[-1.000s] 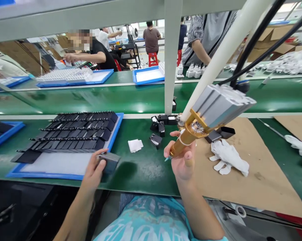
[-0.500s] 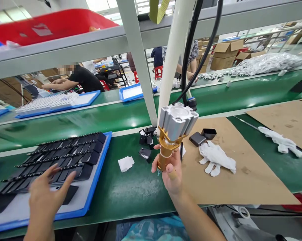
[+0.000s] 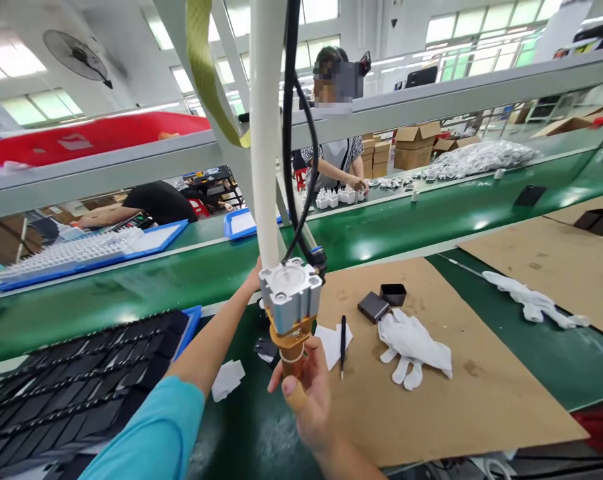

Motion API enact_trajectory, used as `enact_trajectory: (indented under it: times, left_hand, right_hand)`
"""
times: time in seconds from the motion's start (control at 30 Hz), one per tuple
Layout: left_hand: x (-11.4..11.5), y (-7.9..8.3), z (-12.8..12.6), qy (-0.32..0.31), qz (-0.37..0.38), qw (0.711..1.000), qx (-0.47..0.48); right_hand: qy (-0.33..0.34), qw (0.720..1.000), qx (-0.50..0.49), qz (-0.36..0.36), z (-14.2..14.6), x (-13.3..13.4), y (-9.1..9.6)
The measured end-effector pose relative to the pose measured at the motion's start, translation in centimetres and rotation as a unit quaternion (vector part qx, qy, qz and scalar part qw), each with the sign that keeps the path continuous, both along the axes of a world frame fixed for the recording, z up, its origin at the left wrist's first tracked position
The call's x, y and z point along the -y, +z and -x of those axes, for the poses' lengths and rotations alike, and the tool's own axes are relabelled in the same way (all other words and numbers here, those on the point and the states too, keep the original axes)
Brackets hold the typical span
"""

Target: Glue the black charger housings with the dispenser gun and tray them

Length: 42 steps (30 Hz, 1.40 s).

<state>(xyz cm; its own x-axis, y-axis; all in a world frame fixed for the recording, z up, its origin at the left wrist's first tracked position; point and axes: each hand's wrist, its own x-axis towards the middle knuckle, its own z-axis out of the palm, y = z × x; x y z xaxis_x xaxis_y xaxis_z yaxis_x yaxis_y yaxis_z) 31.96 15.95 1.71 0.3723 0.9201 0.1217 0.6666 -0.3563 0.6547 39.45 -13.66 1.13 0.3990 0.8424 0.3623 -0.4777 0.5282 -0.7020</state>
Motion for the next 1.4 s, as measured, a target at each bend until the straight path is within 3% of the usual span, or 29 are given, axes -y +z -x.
enact_trajectory:
  times: [0.13, 0.27, 0.37, 0.47, 0.57, 0.63, 0.77, 0.93, 1.17, 1.3, 1.4]
  left_hand:
    - [0.2, 0.9, 0.9, 0.031, -0.01, 0.999, -0.019]
    - [3.3, 3.3, 5.4, 0.045, -0.036, 0.998, -0.026]
    - [9.4, 5.1, 9.8, 0.013, -0.049, 0.998, -0.023]
    - [17.2, 5.3, 13.2, -0.028, 0.005, 0.998, -0.056]
    - [23.2, 3.3, 15.1, -0.073, 0.103, 0.989, -0.075]
    - [25.3, 1.3, 15.7, -0.105, 0.143, 0.982, -0.062]
    - [25.8, -1.9, 15.8, -0.191, 0.146, 0.971, -0.013]
    - [25.1, -2.3, 14.8, -0.265, 0.178, 0.948, 0.007]
    - [27.9, -1.3, 14.8, -0.145, 0.17, 0.974, 0.036]
    - [29.2, -3.6, 14.7, -0.079, 0.19, 0.972, 0.112]
    - [30.1, -5.9, 14.7, -0.017, 0.163, 0.972, 0.168]
  right_hand:
    - [0.006, 1.0, 0.012, 0.006, 0.1, 0.0, 0.1]
    - [0.004, 1.0, 0.009, 0.001, 0.0, 0.3, 0.3]
    - [0.005, 1.0, 0.013, 0.009, -0.2, 0.5, 0.5]
    - [0.0, 1.0, 0.02, 0.015, -0.4, 0.6, 0.7]
    - [-0.006, 0.999, 0.025, 0.02, -0.6, 0.5, 0.9]
    - [-0.009, 0.999, 0.029, 0.025, -0.8, 0.4, 1.0]
    - [-0.024, 0.998, 0.045, 0.033, -0.9, 0.2, 1.0]
    - [-0.045, 0.997, 0.052, 0.028, -1.0, -0.2, 0.8]
    - [-0.051, 0.996, 0.069, 0.023, -0.8, -0.2, 0.8]
    - [-0.057, 0.995, 0.069, 0.046, -0.5, 0.0, 1.2]
    - [-0.032, 0.997, 0.053, 0.052, 0.1, 0.3, 1.7]
